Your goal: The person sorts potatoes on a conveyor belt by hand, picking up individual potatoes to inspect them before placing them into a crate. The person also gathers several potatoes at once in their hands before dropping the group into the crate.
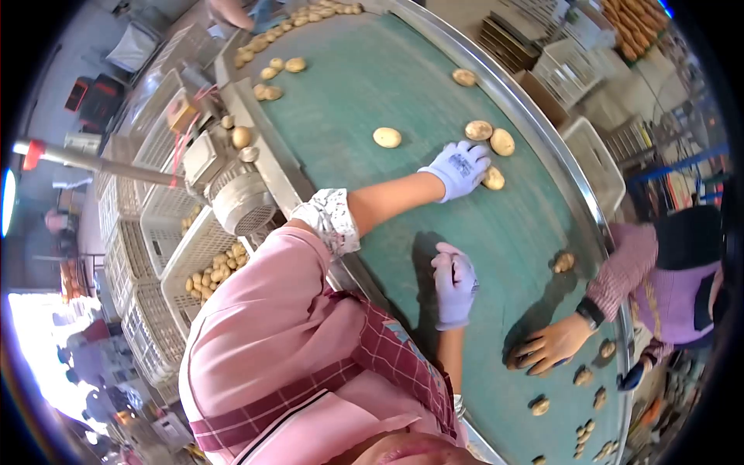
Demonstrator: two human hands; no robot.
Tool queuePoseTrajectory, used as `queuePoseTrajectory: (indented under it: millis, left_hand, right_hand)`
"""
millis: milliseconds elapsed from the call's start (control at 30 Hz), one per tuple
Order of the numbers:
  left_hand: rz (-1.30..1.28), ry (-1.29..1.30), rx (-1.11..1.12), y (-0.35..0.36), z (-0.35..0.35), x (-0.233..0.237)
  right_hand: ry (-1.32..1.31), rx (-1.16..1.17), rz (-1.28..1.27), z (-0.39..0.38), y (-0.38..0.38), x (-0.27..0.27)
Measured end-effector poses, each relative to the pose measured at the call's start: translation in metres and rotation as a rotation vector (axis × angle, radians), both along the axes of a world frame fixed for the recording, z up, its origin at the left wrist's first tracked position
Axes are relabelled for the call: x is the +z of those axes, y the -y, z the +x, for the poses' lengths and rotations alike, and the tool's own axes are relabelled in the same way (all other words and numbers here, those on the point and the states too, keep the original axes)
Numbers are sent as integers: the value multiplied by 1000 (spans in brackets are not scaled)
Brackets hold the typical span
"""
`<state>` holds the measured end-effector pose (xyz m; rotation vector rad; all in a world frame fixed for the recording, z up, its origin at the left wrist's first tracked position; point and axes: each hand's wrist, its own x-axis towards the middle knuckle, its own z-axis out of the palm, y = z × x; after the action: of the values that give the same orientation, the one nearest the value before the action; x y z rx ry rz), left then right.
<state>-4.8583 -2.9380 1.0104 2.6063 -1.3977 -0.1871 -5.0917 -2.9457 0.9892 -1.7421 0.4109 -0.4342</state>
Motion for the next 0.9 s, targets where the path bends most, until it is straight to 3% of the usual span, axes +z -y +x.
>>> queuePoseTrajectory:
  millis: [67,100,167,200,267,367,433,533,567,600,667,700,733,800,900]
  left_hand:
    - [171,97,-23,-26,0,-9]
    - [10,-133,-14,-40,-6,-4]
    - [-314,-604,-41,-69,-13,23]
    - [-535,-637,-165,-72,-27,28]
    - [-844,-851,-313,-79,-67,37]
    - [-741,-994,-259,-82,-100,52]
    - [-626,-1163,-147,-82,-108,67]
    - [-592,-1079,-310,-74,-116,73]
    - [-774,-1071,-419,-64,-121,65]
    - [-822,-1282,-373,-57,-123,57]
    - [-881,-1707,-240,-45,-137,50]
    - [-1009,-1682,-178,-38,-144,50]
    - [-1052,-1803,24,-34,-150,54]
    - [-888,-1311,-52,-34,-139,56]
    - [-826,-1187,-252,-26,-147,60]
  right_hand:
    - [88,53,-190,3,3,2]
    - [124,68,-287,1,3,3]
    - [99,37,-32,4,-6,23]
    - [73,-11,94,-2,-4,29]
    - [125,111,793,0,8,34]
    - [400,310,1252,-4,9,25]
    - [411,263,1348,-8,3,36]
    - [390,223,1506,-23,3,52]
    - [388,243,1424,-28,6,51]
    - [384,257,1347,-32,10,47]
    - [373,181,1154,-52,12,46]
    - [365,101,1029,-58,12,53]
    - [360,28,897,-61,16,62]
    - [318,-115,646,-69,26,79]
    - [213,-123,482,-83,56,79]
